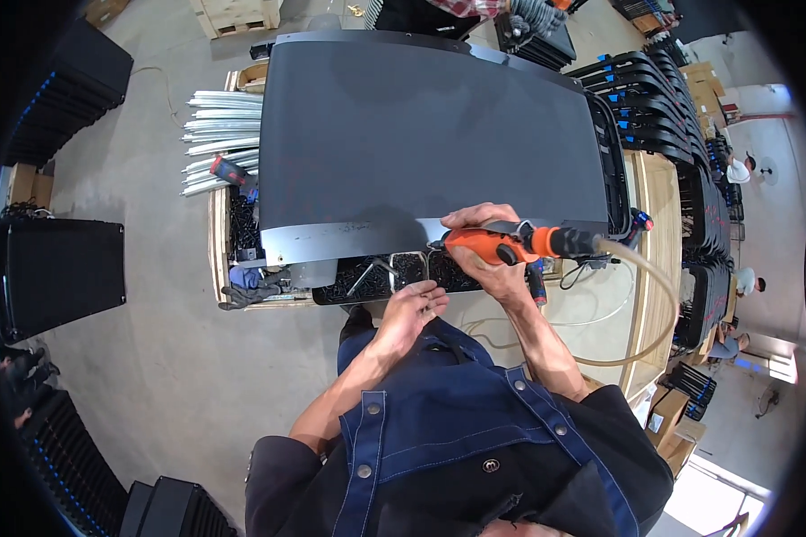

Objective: Assembling the base frame and motor cover of a treadmill using power screwdrivers.

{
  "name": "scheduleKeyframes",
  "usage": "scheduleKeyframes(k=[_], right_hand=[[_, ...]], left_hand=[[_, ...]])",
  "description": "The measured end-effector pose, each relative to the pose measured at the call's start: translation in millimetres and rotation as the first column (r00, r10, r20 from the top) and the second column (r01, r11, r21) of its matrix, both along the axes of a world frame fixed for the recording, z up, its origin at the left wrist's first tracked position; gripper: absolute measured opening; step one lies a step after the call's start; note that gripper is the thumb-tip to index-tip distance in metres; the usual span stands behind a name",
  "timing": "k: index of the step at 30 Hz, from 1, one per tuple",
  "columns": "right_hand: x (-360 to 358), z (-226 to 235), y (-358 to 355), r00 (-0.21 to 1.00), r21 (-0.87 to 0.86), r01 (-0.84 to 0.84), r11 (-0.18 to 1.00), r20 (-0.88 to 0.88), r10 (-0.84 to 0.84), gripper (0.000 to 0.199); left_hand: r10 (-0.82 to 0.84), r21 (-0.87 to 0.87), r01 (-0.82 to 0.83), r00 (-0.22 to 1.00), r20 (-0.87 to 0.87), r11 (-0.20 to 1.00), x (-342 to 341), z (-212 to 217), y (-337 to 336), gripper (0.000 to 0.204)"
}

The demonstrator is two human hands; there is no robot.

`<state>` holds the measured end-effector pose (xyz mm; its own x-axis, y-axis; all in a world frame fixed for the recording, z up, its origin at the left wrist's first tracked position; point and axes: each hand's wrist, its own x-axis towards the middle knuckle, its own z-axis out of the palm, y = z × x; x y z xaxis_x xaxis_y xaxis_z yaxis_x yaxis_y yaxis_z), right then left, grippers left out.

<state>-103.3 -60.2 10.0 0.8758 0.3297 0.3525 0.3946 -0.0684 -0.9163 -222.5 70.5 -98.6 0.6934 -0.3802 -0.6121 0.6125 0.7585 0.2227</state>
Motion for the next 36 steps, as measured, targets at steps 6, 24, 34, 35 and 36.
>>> scheduleKeyframes(k=[6,24,34,35,36], right_hand=[[0,-2,4,0.999,-0.031,0.024,0.999,-0.037,-0.025,0.045],[-8,-8,1,0.996,0.182,-0.051,0.982,-0.06,0.063,0.04],[4,19,-13,0.957,0.157,-0.124,0.98,-0.242,0.16,0.051],[1,24,-14,0.936,0.171,-0.06,0.983,-0.331,0.115,0.052],[-1,27,-20,0.937,0.22,-0.04,0.975,-0.331,0.113,0.051]], left_hand=[[-0.06,0.051,0.049,0.971,0.23,0.998,-7,19,14,0.037],[0.019,0.292,-0.097,0.966,0.259,0.952,-43,18,32,0.031],[0.13,0.237,-0.189,0.962,0.241,0.953,-43,17,21,0.032],[0.189,0.189,-0.237,0.951,0.244,0.953,-46,13,21,0.029],[0.189,0.181,-0.236,0.951,0.244,0.955,-47,12,22,0.03]])
